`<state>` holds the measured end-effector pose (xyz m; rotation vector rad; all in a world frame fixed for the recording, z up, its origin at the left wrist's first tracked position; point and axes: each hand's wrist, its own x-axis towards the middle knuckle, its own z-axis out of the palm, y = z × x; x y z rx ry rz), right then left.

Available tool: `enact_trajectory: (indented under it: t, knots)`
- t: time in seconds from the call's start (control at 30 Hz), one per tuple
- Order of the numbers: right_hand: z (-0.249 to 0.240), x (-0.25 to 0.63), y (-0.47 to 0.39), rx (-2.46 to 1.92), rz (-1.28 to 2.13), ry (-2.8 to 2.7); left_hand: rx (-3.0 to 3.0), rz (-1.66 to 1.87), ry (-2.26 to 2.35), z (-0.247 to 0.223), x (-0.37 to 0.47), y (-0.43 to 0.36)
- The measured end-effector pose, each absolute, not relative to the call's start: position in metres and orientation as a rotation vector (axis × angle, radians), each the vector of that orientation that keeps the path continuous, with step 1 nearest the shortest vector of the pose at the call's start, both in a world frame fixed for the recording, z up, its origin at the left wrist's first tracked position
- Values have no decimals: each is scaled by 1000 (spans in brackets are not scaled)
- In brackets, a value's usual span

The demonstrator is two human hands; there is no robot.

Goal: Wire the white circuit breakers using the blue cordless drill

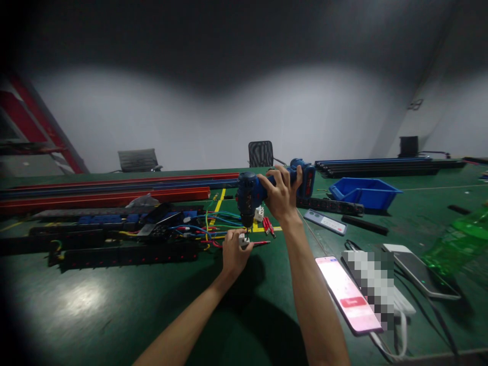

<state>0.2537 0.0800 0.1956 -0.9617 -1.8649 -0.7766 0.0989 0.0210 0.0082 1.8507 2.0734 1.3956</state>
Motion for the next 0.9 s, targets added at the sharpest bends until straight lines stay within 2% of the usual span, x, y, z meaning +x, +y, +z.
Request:
enact_trajectory:
  t: [0.9]
  knots:
    - [193,255,82,-973,-747,-1884,1849,1408,2042,11,98,19]
